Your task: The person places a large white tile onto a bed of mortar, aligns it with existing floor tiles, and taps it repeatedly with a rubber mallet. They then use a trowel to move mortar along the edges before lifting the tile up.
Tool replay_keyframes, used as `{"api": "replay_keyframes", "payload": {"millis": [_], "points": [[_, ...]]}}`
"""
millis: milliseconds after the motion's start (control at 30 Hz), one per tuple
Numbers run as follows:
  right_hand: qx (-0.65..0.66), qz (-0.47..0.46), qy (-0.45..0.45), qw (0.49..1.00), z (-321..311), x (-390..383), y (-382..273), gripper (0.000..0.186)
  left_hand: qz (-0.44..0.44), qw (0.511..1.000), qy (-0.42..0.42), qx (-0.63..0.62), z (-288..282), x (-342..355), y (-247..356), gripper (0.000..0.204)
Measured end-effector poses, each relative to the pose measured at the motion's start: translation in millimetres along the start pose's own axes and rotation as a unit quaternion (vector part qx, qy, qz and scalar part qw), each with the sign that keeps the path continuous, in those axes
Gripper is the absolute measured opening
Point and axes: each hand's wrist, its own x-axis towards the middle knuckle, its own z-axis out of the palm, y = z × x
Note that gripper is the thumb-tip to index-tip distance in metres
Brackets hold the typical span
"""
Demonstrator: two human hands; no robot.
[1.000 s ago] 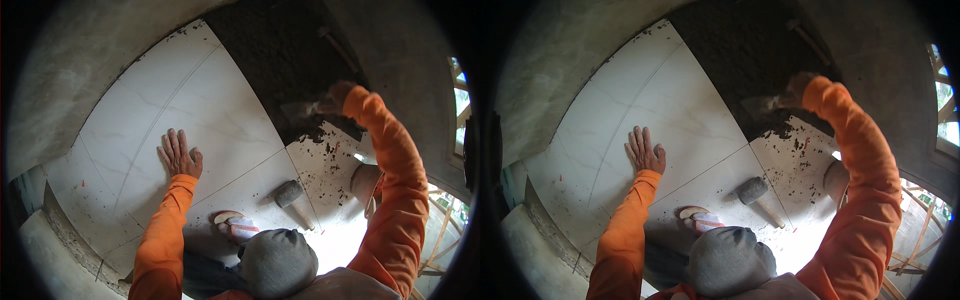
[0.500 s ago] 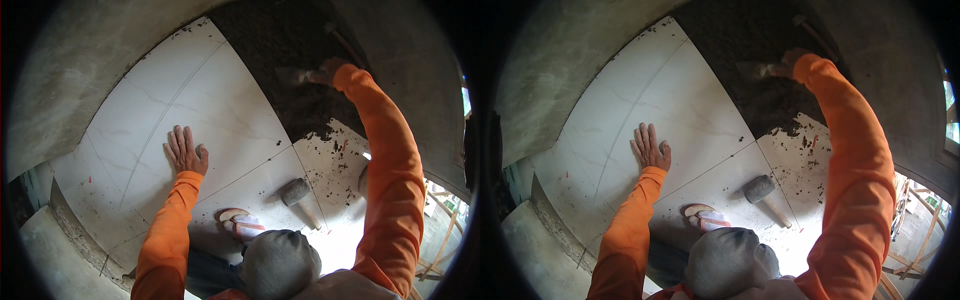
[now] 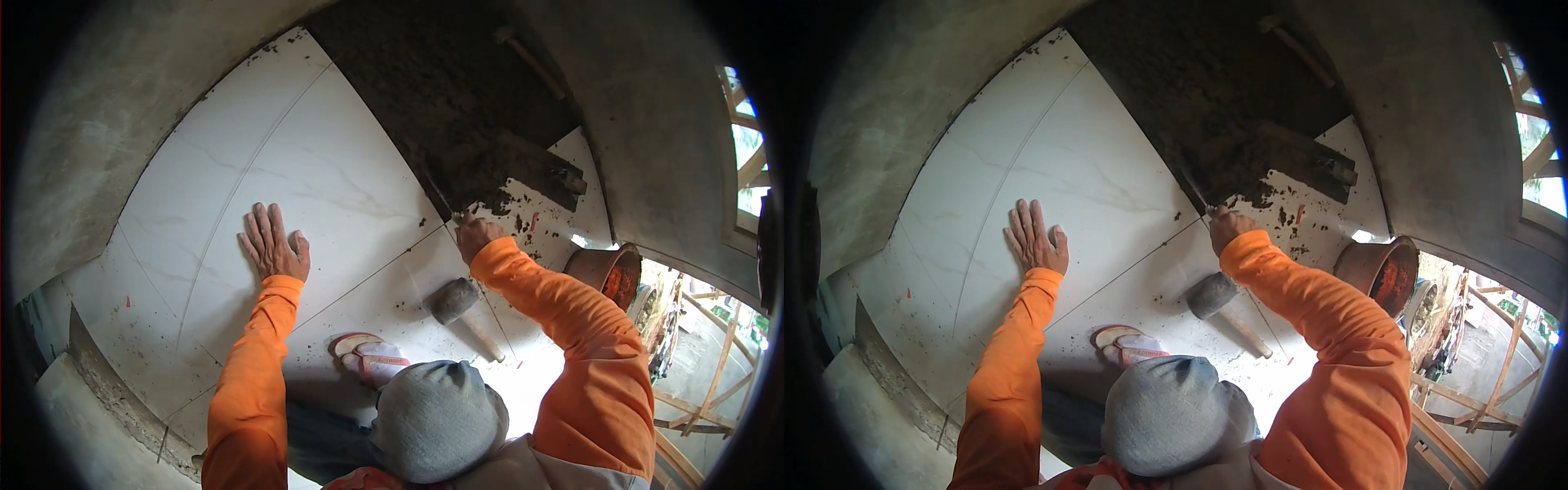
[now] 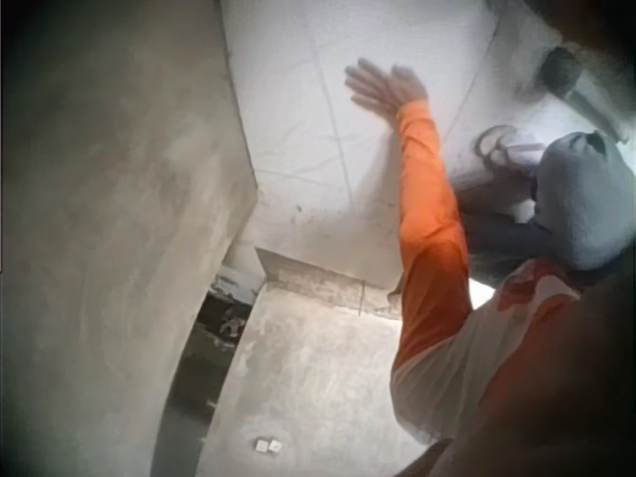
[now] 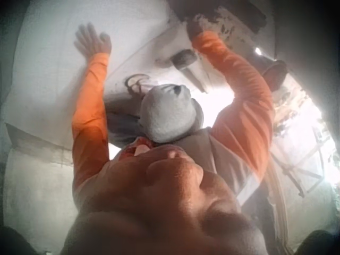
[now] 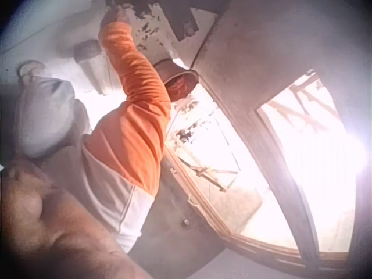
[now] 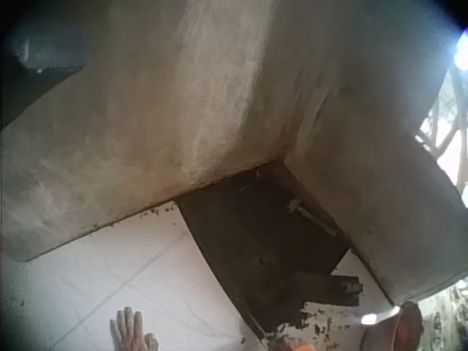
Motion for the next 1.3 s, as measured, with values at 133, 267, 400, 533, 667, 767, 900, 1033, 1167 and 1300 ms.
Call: {"api": "replay_keyframes", "payload": {"millis": [133, 267, 400, 533, 667, 767, 900, 1033, 1167, 1300], "points": [[-0.04, 0.002, -0.043, 0.998, -40, 18, 19, 0.028, -0.009, 1.0, 0.005, -0.012, 3, 1, -2, 0.066], [0.086, 0.013, -0.027, 0.996, -74, 5, 2, 0.029, -0.004, 1.0, 0.005, 0.002, -3, 3, -1, 0.066], [0.016, 0.049, -0.01, 0.999, 18, -15, -23, 0.027, -0.002, 1.0, 0.0, -0.024, 4, 4, 4, 0.067], [0.056, 0.12, -0.103, 0.986, 5, -21, -52, 0.029, -0.009, 1.0, -0.012, -0.021, 1, 2, 1, 0.068], [0.007, -0.072, -0.071, 0.995, -37, -19, -13, 0.023, -0.007, 1.0, 0.017, 0.014, 4, 0, 7, 0.068], [0.062, -0.161, 0.026, 0.985, -51, -4, 37, 0.024, 0.083, 0.988, 0.011, -0.132, 10, -5, 87, 0.07], [0.16, -0.103, 0.11, 0.976, -69, 27, 37, 0.026, 0.229, 0.916, -0.105, -0.311, 7, 11, 201, 0.074], [0.123, -0.14, 0.183, 0.965, -73, 61, 9, 0.026, 0.287, 0.931, 0.062, -0.214, 44, 48, 228, 0.062], [0.108, -0.109, 0.194, 0.969, -45, 82, 23, 0.028, 0.424, 0.821, 0.108, -0.368, 35, 72, 178, 0.045], [0.139, -0.062, 0.142, 0.978, -9, 60, -9, 0.026, 0.26, 0.911, 0.092, -0.306, 11, 57, 155, 0.048]]}}
